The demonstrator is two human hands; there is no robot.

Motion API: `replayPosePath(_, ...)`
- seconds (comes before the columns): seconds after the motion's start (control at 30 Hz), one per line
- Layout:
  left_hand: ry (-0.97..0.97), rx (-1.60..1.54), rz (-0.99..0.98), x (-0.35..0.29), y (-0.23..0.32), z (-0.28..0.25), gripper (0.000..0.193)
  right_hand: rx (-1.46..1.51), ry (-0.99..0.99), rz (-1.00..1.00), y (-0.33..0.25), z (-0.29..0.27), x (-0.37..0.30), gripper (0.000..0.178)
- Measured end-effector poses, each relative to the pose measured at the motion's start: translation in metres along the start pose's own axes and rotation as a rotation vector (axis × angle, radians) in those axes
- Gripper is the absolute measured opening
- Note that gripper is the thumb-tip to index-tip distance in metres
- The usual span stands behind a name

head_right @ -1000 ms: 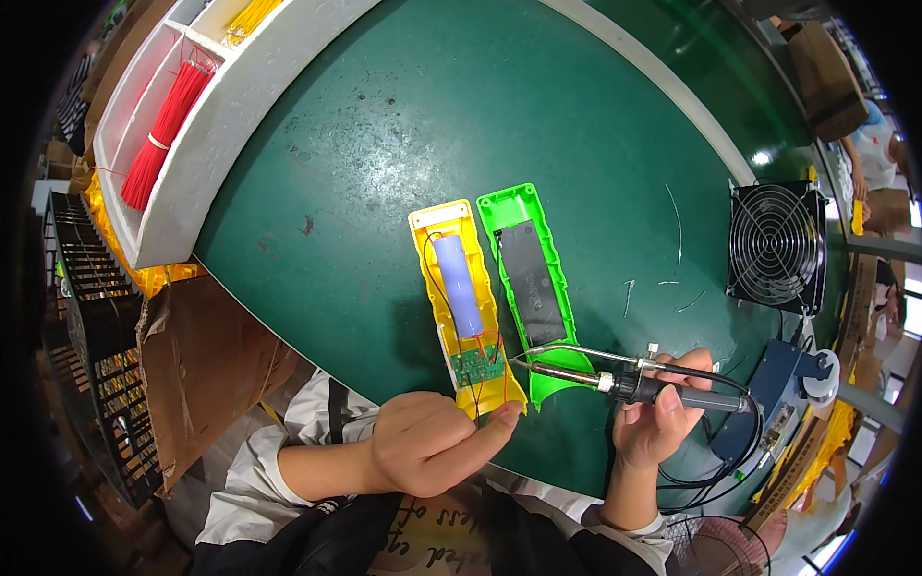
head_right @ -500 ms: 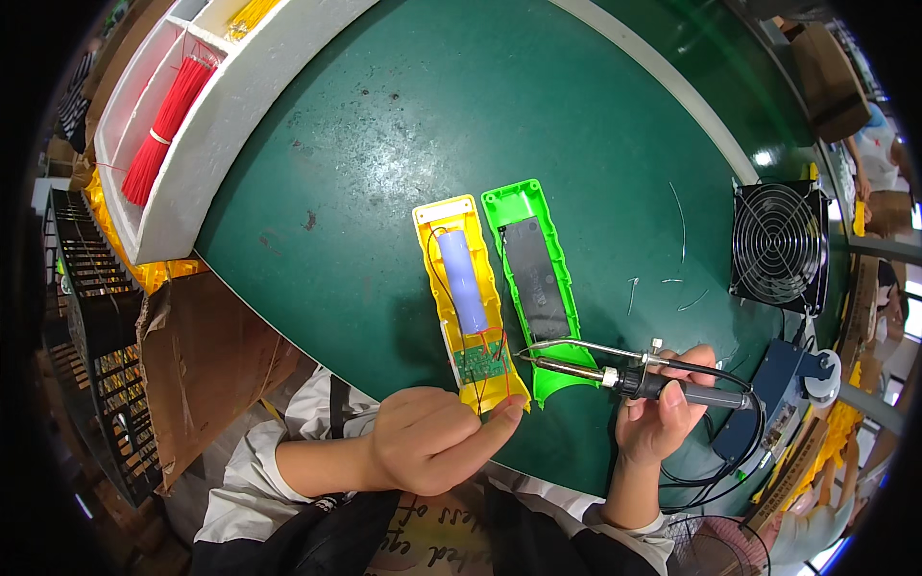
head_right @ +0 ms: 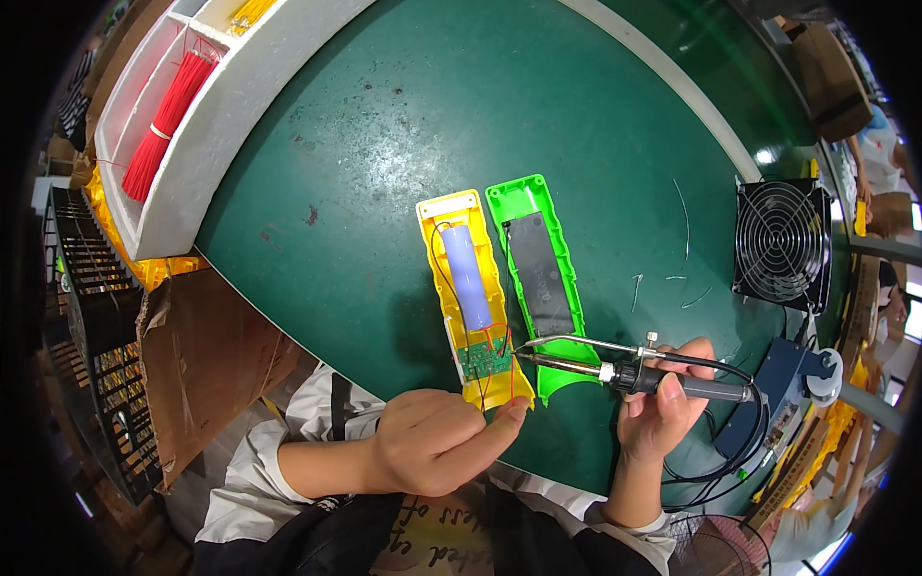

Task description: The person takes flashlights from a crate, opens their casings, solders internal components using a soldering iron, closes the casings, and places the flashlights onto a conveyor belt.

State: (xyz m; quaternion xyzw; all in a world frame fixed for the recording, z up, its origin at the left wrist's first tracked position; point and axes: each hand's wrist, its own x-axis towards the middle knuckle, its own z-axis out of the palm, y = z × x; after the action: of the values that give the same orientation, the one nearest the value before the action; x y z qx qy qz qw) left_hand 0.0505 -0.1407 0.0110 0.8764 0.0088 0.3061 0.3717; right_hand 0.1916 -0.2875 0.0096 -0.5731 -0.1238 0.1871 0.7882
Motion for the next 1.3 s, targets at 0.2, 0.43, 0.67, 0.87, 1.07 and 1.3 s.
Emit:
replayPosePath(0.2, 0.074, 0.045, 0.086, -0.003, 0.000, 0.000, 0.009, 0.008, 0.019, -0.011, 0.000, 0.001, -0.001, 0.025)
replayPosePath(0.43, 0.028, 0.018, 0.025, 0.001, 0.000, 0.001, 0.008, 0.011, 0.021, -0.012, 0.000, 0.000, -0.001, 0.024)
replayPosePath(0.67, 0.080, -0.004, 0.005, -0.002, -0.001, 0.008, 0.024, -0.018, 0.000, -0.010, 0.001, 0.000, -0.001, 0.024)
replayPosePath(0.87, 0.024, 0.020, 0.020, -0.002, 0.000, 0.002, 0.009, 0.005, -0.102, -0.032, 0.004, -0.007, 0.000, 0.018)
replayPosePath(1.07, 0.137, 0.068, 0.056, -0.003, 0.004, -0.009, 0.011, 0.088, 0.000, -0.040, -0.001, -0.002, -0.001, 0.021)
replayPosePath(1.3, 0.037, -0.054, -0.392, -0.007, 0.017, -0.019, 0.013, 0.133, 0.089, -0.093, -0.001, -0.014, -0.003, 0.018)
